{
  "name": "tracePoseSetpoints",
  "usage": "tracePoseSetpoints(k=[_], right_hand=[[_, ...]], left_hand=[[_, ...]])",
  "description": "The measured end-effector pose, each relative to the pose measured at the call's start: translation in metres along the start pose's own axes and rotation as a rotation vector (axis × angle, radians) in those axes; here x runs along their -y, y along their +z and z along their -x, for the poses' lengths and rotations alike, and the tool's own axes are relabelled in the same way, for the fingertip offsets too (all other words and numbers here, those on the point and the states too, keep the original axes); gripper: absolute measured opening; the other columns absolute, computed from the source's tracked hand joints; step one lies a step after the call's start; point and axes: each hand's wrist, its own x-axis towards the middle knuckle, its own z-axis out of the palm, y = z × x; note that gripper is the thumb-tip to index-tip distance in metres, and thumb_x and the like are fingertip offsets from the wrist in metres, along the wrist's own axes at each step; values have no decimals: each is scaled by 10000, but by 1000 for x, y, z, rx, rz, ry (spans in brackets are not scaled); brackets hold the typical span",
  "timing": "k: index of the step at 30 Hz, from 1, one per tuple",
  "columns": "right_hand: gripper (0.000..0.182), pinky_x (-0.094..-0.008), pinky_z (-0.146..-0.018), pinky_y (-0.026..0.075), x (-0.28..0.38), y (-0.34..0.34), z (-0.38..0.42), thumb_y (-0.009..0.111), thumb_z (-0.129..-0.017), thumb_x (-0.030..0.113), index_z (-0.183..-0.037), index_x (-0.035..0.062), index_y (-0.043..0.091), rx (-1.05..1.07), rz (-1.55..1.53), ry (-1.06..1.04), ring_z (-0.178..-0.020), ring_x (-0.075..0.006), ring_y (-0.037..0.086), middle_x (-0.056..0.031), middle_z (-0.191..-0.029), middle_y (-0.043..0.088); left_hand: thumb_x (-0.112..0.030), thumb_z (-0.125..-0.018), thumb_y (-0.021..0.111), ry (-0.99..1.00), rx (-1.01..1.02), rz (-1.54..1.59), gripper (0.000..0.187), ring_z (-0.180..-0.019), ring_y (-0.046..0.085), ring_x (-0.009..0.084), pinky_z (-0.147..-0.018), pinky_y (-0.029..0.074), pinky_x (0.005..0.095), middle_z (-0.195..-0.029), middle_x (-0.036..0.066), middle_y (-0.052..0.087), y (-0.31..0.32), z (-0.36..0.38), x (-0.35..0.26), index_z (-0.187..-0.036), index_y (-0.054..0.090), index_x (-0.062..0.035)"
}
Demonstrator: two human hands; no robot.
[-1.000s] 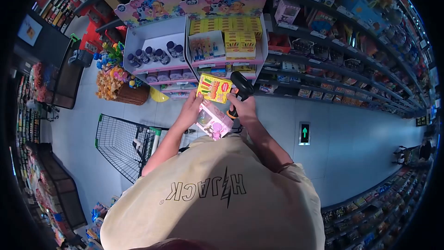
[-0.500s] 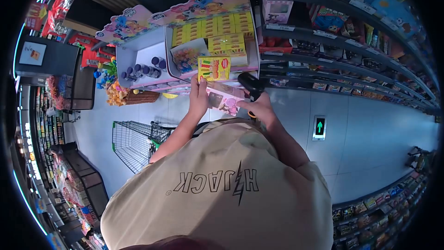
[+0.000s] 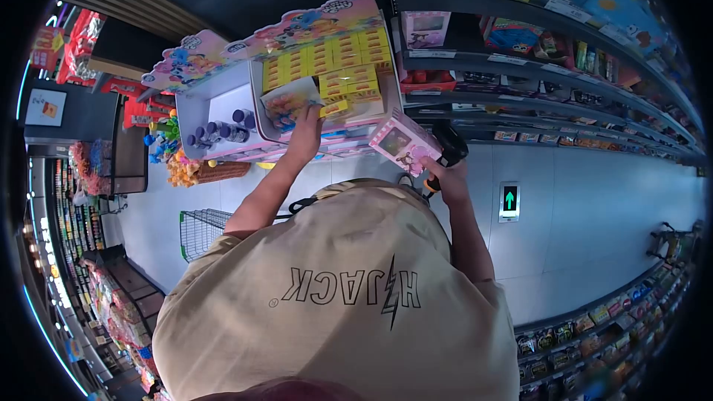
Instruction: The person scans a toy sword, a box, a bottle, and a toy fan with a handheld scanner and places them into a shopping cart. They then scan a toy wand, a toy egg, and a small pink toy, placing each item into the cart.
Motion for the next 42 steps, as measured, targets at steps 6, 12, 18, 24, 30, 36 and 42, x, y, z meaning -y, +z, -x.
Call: tracePoseSetpoints(k=[6,12,18,24,30,36,42], right_hand=[[633,-256,-566,487,-5,-14,20,914,-863,68,-1440,2,665,-104,-49,-18,-641,-73,614,-15,-943,741],[555,-264,-566,486,9,-11,17,915,-872,87,-1370,-2,687,-112,-85,-21,-625,-80,607,-21,-933,740],[466,-261,-577,487,13,-16,10,902,-890,92,-1308,5,715,-94,-83,-35,-649,-82,617,-19,-936,738],[369,-266,-593,498,17,-18,-4,899,-903,102,-1230,11,754,-54,-96,-89,-656,-80,622,-10,-931,746],[415,-262,-604,505,14,-18,-21,922,-879,78,-1257,25,758,-3,-162,-70,-686,-69,616,-1,-955,750],[490,-259,-623,512,43,-7,-22,914,-869,43,-1322,49,726,15,-156,-147,-747,-69,630,-30,-1073,759],[396,-282,-632,536,23,-43,-24,839,-929,12,-1285,42,666,-43,-300,-158,-1029,-200,772,-138,-1250,770]], left_hand=[[-55,-1037,636,10,4,-65,411,-1223,596,524,-1049,512,567,-1316,309,610,29,-6,28,-1429,548,28],[-48,-1022,669,-137,-1,10,454,-1203,604,529,-1043,516,563,-1301,326,621,55,-7,47,-1439,506,26],[-16,-991,713,-95,-160,41,452,-1209,593,535,-1047,496,589,-1286,323,613,59,-13,36,-1389,507,39],[-29,-979,732,-29,-249,-35,454,-1216,592,504,-1056,501,555,-1270,297,610,43,-12,9,-1373,517,40],[-114,-997,794,-95,-41,395,522,-1169,692,325,-998,566,434,-1288,212,685,7,-31,-83,-1428,548,49],[-146,-1007,815,32,245,734,530,-1153,720,229,-1003,581,382,-1309,145,724,-16,-58,-171,-1461,593,15],[-103,-939,869,463,-29,377,614,-1236,703,272,-1026,582,376,-1389,166,687,-61,-114,-256,-1471,575,-19]])
